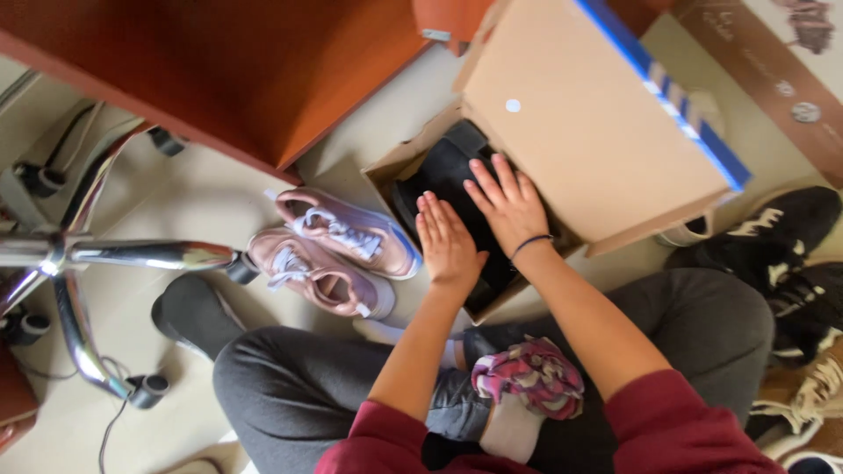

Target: The person sits on the floor, wipes a wooden cabinet door with a cloth, then opens a blue shoebox and places a pair of black boots inside. They close the box, set it on a cabinet shelf, and pair fluffy slippers and sneakers together on the floor.

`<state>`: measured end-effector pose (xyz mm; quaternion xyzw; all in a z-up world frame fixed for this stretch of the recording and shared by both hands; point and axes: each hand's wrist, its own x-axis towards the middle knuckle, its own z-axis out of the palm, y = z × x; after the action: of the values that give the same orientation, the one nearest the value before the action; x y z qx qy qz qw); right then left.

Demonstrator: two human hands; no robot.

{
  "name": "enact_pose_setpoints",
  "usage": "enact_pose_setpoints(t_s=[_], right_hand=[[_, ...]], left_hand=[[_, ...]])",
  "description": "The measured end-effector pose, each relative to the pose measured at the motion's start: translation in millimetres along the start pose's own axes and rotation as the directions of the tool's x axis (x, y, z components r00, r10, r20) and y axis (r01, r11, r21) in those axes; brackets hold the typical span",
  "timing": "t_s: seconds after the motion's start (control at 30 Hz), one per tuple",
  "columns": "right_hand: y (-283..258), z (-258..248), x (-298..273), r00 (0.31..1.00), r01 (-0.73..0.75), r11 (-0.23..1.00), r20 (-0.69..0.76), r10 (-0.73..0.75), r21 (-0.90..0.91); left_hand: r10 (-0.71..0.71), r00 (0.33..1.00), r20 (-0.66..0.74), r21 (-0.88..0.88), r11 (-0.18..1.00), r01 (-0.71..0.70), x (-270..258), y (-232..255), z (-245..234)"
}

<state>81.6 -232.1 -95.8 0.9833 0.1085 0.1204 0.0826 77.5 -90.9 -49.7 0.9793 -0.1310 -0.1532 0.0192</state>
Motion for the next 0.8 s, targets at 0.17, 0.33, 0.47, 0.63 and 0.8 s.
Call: enact_pose_setpoints(t_s=[0.17, 0.33, 0.47, 0.63, 0.8], right_hand=[[18, -28, 5, 0.999, 0.015, 0.925, -0.043, 0.001, 0.380], [34, -66, -53, 0.976, 0.082, 0.616, -0.187, 0.108, 0.784], [67, -104, -124, 0.978, -0.041, 0.266, -0.016, 0.208, 0.963], [113, -84, -207, 0.900, -0.122, -0.213, 0.198, 0.389, 0.969], [151, -37, -209, 0.436, -0.135, -0.270, 0.302, 0.848, 0.953]], left_hand=[[0.037, 0.997, -0.062, -0.005, 0.999, -0.037, 4, -1, 13], [0.132, 0.962, -0.238, -0.097, 0.983, -0.159, -8, 9, 30], [0.416, 0.758, -0.503, -0.210, 0.792, -0.573, -39, 52, 0], [0.588, 0.596, -0.547, -0.311, 0.518, -0.797, -83, 119, -30], [0.650, 0.553, -0.521, -0.416, 0.372, -0.830, -82, 185, -18]])
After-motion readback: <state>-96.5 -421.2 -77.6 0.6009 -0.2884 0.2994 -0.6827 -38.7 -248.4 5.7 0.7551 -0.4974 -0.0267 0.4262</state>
